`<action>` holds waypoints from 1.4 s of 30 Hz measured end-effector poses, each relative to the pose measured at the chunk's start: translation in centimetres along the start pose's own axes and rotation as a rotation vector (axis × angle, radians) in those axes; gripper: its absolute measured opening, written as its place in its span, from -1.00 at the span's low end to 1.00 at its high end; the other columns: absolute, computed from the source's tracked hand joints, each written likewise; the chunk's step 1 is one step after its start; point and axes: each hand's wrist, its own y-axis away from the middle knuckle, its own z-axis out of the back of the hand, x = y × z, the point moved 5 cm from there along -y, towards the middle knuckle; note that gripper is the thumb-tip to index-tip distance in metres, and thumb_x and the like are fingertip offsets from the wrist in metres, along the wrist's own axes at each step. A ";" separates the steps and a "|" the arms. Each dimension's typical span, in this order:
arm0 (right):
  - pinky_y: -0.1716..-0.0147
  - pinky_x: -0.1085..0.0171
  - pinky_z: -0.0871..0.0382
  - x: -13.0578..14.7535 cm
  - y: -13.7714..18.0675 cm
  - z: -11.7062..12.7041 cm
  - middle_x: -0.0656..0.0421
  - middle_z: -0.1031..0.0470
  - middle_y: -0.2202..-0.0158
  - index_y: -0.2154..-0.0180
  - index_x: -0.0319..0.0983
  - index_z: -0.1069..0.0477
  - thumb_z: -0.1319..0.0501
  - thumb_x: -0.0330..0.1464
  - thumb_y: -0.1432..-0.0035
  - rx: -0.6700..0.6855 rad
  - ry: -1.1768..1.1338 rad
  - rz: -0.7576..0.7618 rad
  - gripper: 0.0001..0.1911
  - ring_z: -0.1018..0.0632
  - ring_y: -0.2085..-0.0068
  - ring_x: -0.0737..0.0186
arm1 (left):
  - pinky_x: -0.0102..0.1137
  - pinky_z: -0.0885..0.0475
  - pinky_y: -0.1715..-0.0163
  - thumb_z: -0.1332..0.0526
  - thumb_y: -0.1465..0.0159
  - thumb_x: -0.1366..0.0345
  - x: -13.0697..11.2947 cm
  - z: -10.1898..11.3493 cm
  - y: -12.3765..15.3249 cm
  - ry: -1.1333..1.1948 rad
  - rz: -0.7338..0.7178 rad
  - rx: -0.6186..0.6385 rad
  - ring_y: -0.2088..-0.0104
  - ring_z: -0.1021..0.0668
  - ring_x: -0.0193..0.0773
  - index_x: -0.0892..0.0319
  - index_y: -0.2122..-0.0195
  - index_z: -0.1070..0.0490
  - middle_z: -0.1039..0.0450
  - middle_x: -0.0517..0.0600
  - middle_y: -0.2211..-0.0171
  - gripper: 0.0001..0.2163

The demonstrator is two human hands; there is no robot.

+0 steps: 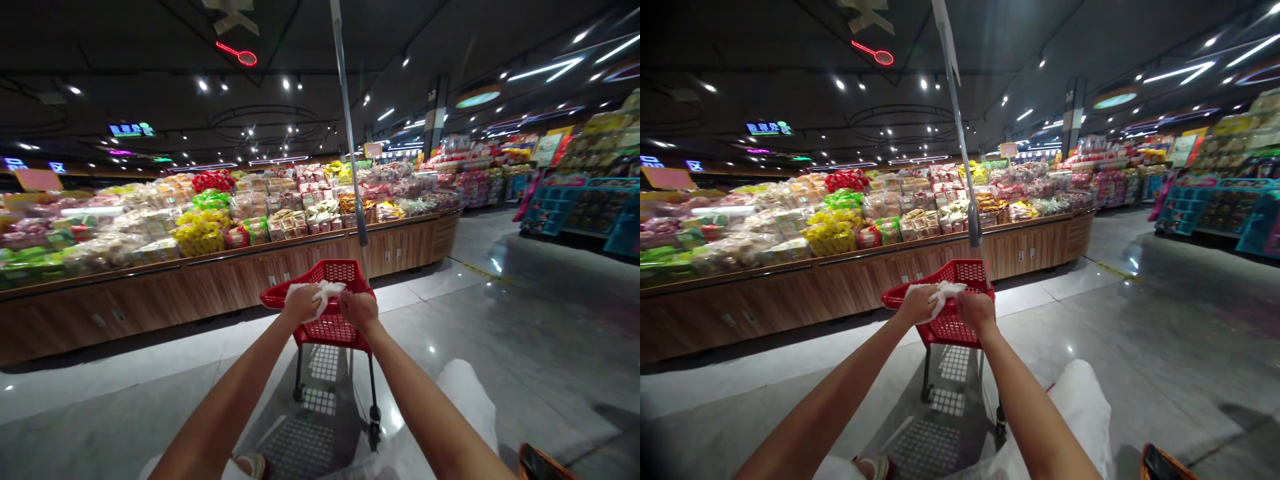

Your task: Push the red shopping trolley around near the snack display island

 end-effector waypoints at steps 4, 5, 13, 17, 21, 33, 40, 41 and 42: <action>0.41 0.28 -0.15 -0.1 -1.4 -0.7 0.02 -0.61 0.37 0.25 -0.19 -0.52 0.08 -0.22 -0.33 -0.035 0.031 -0.036 -0.58 -0.56 0.39 0.14 | -0.30 -0.47 0.15 0.00 -0.28 0.32 6.6 1.3 2.4 -0.081 0.196 -0.025 0.24 -0.59 -0.15 0.17 0.33 -0.51 -0.58 0.05 0.33 -0.74; 0.41 0.29 -0.14 0.1 -1.6 -0.8 0.03 -0.61 0.37 0.26 -0.18 -0.53 0.08 -0.22 -0.33 -0.041 0.027 -0.033 -0.58 -0.56 0.39 0.14 | -0.29 -0.47 0.18 0.02 -0.29 0.33 7.6 1.4 2.8 -0.086 0.224 -0.019 0.27 -0.59 -0.15 0.16 0.34 -0.50 -0.57 0.05 0.37 -0.72; 0.42 0.31 -0.07 2.2 -1.8 -1.4 0.06 -0.61 0.38 0.24 -0.18 -0.53 0.05 -0.21 -0.31 -0.076 -0.029 0.072 -0.60 -0.52 0.41 0.21 | -0.25 -0.40 0.00 -0.09 -0.24 0.32 -0.5 -0.5 1.1 -0.019 0.033 -0.034 0.06 -0.52 -0.09 0.21 0.12 -0.44 -0.51 0.14 0.12 -0.76; 0.45 0.29 -0.03 2.2 -1.9 -1.3 0.07 -0.60 0.39 0.24 -0.18 -0.53 0.05 -0.24 -0.29 -0.082 -0.007 0.126 -0.62 -0.52 0.43 0.21 | -0.27 -0.42 0.07 -0.07 -0.27 0.26 -1.5 -0.2 0.7 -0.046 -0.013 -0.069 0.16 -0.54 -0.13 0.19 0.24 -0.46 -0.53 0.11 0.23 -0.80; 0.46 0.27 0.00 2.4 -2.2 -1.4 0.05 -0.60 0.42 0.28 -0.22 -0.52 0.07 -0.26 -0.30 -0.084 0.009 0.131 -0.60 -0.51 0.45 0.20 | -0.29 -0.43 0.14 -0.01 -0.32 0.25 4.5 1.3 3.3 -0.142 0.145 -0.074 0.24 -0.56 -0.16 0.19 0.33 -0.46 -0.55 0.09 0.29 -0.75; 0.43 0.24 0.04 3.5 -1.9 -2.3 0.11 -0.53 0.57 0.51 -0.24 -0.45 -0.06 -0.36 -0.24 -0.341 0.023 0.110 -0.68 -0.45 0.52 0.26 | -0.28 -0.39 0.00 -0.04 -0.30 0.30 1.8 -0.4 3.1 -0.085 0.061 -0.101 0.08 -0.53 -0.15 0.20 0.15 -0.45 -0.52 0.11 0.12 -0.77; 0.37 0.25 -0.01 3.2 -1.1 -2.0 0.17 -0.48 0.58 0.55 -0.23 -0.39 -0.08 -0.39 -0.23 -0.455 -0.002 0.240 -0.69 -0.41 0.49 0.29 | -0.29 -0.42 0.06 -0.05 -0.32 0.22 4.2 0.5 2.7 -0.077 0.143 -0.140 0.12 -0.55 -0.17 0.12 0.13 -0.47 -0.56 0.04 0.19 -0.75; 0.36 0.25 -0.01 3.2 -1.0 -1.9 0.18 -0.47 0.59 0.56 -0.23 -0.39 -0.09 -0.40 -0.22 -0.463 -0.007 0.241 -0.69 -0.40 0.50 0.30 | -0.30 -0.42 0.06 -0.05 -0.32 0.24 5.7 0.8 3.5 -0.078 0.184 -0.139 0.11 -0.55 -0.17 0.12 0.13 -0.47 -0.56 0.04 0.17 -0.76; 0.36 0.25 -0.01 3.2 -0.9 -1.9 0.19 -0.46 0.60 0.57 -0.23 -0.38 -0.10 -0.41 -0.21 -0.471 -0.015 0.239 -0.69 -0.39 0.51 0.30 | -0.30 -0.42 0.07 -0.05 -0.31 0.26 7.1 1.0 4.3 -0.081 0.226 -0.133 0.11 -0.55 -0.17 0.12 0.14 -0.48 -0.56 0.05 0.16 -0.76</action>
